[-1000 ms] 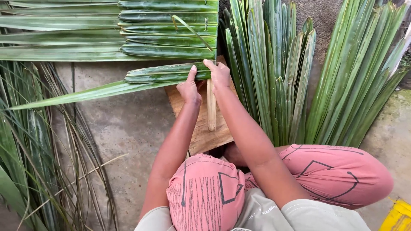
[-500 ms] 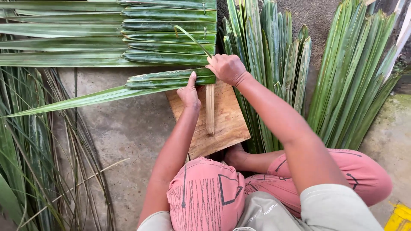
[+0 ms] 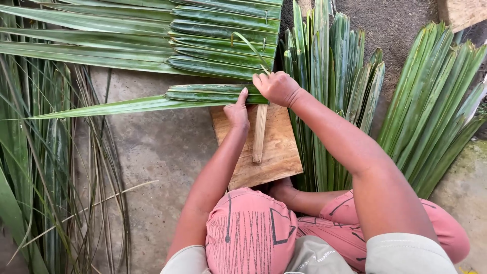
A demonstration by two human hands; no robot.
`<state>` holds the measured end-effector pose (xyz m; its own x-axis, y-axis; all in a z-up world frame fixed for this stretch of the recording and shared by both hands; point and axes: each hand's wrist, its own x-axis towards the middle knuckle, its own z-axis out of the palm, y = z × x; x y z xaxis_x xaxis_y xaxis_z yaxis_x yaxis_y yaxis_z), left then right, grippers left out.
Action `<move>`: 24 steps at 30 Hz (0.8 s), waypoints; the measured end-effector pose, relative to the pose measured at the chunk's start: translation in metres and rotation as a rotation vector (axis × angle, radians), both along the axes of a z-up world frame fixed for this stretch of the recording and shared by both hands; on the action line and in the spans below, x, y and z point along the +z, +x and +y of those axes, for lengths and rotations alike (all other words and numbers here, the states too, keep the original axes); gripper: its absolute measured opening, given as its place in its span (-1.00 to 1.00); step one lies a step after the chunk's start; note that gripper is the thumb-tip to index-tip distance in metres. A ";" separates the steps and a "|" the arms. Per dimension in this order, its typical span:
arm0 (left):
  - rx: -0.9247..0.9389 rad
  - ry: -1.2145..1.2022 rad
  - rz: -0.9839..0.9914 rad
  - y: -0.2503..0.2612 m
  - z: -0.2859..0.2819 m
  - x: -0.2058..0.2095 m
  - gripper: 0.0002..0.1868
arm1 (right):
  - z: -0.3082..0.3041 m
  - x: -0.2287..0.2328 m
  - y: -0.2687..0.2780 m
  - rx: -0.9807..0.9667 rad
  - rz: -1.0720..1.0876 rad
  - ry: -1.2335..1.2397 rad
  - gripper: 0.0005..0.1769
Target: Folding and securing palm leaves onto a wooden guide to create a thatched panel
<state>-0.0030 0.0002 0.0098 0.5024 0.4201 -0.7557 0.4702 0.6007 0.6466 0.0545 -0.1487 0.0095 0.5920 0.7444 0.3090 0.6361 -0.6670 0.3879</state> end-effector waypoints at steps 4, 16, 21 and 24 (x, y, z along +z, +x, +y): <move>-0.026 0.014 0.002 0.001 0.002 0.004 -0.52 | -0.002 0.013 -0.002 0.066 0.022 -0.013 -0.86; 0.023 -0.106 0.012 0.004 0.004 -0.016 -0.52 | -0.020 -0.010 -0.063 -0.543 0.270 0.499 -0.81; 0.023 -0.113 0.047 0.001 0.004 -0.041 -0.46 | 0.027 -0.001 -0.114 -1.145 0.875 1.492 -0.71; 0.034 -0.113 0.051 0.002 0.004 -0.043 -0.43 | 0.034 -0.019 -0.126 -1.175 1.030 1.615 -0.73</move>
